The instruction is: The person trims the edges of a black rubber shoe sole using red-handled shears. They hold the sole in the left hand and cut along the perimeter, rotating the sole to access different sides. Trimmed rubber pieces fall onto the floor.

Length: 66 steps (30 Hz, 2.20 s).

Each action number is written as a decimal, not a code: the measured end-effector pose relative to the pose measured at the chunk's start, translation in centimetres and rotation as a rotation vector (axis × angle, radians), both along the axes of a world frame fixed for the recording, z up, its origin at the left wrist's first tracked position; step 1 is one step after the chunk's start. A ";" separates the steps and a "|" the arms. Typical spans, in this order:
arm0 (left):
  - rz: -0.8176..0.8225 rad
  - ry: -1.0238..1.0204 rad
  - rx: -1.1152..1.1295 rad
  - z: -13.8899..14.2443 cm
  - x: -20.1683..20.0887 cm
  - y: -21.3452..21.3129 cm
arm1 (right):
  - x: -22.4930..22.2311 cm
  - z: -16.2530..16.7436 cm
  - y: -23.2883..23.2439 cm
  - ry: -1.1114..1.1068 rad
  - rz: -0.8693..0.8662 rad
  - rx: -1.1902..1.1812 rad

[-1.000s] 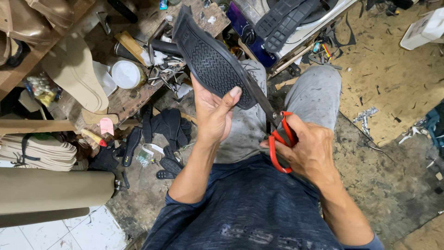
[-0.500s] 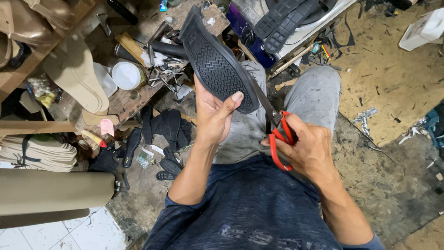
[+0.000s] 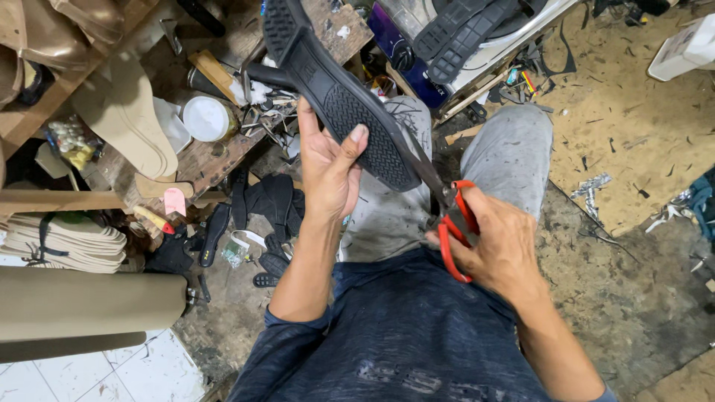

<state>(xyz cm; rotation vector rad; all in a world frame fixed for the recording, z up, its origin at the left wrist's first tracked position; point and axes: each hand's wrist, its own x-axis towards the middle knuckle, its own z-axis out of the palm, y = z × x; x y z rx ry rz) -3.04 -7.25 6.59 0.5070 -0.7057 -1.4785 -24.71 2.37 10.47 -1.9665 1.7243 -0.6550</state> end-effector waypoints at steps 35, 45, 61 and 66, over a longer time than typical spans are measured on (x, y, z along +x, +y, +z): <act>-0.149 -0.087 -0.024 -0.6 1.3 0.2 | 0.0 0.5 -0.2 -0.012 0.044 -0.049; -0.183 -0.080 -0.021 -0.6 1.3 0.1 | -0.5 0.3 0.1 -0.096 0.019 0.114; -0.143 -0.054 -0.014 -1.0 0.7 0.5 | 0.1 0.6 0.0 -0.149 0.013 0.159; -0.153 -0.036 -0.024 -1.1 0.4 0.6 | 0.4 -0.2 -0.1 -0.057 0.048 0.032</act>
